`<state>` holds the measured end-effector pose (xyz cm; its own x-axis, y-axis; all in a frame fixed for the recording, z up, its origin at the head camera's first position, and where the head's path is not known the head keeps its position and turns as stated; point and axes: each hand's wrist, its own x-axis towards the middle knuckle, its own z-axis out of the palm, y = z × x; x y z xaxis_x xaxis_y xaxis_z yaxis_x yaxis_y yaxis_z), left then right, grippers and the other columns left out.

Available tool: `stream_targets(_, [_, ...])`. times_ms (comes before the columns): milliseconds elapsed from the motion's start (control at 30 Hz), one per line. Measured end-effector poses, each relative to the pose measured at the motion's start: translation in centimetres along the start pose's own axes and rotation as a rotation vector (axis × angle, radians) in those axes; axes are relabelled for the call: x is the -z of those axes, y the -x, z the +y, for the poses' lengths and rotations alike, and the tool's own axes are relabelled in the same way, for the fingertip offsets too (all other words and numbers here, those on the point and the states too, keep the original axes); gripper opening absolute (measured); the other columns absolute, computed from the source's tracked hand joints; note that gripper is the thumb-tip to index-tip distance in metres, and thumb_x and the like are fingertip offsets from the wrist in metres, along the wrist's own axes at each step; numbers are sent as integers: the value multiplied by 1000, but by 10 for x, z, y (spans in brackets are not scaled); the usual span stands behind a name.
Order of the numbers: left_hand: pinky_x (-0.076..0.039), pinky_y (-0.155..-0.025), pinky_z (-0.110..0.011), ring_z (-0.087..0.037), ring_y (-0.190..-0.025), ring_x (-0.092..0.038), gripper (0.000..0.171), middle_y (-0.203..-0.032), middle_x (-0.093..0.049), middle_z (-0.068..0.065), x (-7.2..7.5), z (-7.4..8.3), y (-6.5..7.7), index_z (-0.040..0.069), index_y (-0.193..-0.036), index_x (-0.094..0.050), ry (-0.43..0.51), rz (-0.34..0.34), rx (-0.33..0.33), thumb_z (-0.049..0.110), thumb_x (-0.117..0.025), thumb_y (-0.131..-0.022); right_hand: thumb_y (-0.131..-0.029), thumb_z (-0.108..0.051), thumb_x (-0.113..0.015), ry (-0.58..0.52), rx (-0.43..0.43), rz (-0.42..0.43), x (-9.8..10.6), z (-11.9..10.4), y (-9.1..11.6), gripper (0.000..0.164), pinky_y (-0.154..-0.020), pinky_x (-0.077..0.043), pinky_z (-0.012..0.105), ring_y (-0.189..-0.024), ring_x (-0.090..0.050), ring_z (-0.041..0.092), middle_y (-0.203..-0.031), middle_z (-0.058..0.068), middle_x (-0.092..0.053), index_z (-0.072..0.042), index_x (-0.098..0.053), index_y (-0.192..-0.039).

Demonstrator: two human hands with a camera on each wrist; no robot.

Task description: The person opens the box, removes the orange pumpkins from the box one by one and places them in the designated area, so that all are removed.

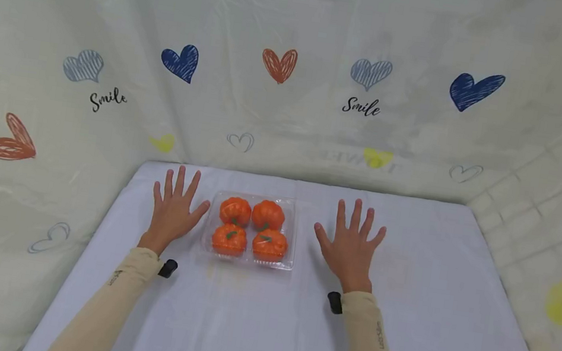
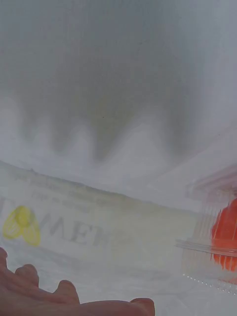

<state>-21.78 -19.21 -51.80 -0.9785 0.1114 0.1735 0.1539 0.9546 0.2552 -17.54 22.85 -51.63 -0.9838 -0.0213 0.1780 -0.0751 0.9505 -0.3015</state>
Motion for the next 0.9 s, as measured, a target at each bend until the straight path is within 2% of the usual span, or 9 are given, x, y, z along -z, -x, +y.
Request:
stream_targets(267, [7,-124,-72,-47,-161,7,85,-178,2,-20,3,3,-1,18,-174,-17,11,0,3,58,-49,-106,-106,-62,-49,-105,0,-35,-6,-11,13,91,-116,0,84,-159,-1,55,-176,26,-3,-6,-18,-172])
stream_targets(467, [10,-124,-71,-45,-161,11,85,-178,5,-19,4,4,1,18,-174,-15,28,-15,18,57,-49,-106,-107,-57,-54,-267,-2,-94,-11,-25,28,91,-120,1,80,-160,0,50,-177,24,-3,-5,-16,-172])
stream_targets(667, [10,-124,-70,-44,-161,14,86,-179,6,-18,6,5,4,19,-174,-13,42,-18,28,58,-49,-106,-106,-51,-60,-370,28,-131,-22,-37,44,92,-125,-2,73,-162,-4,44,-178,20,-6,-6,-15,-172])
stream_targets(900, [10,-124,-70,-43,-162,13,85,-178,5,-19,8,5,7,19,-174,-13,58,-12,35,57,-48,-107,-102,-46,-67,-525,21,-182,-39,-47,59,95,-126,-5,71,-162,-8,43,-178,18,-9,-7,-15,-172])
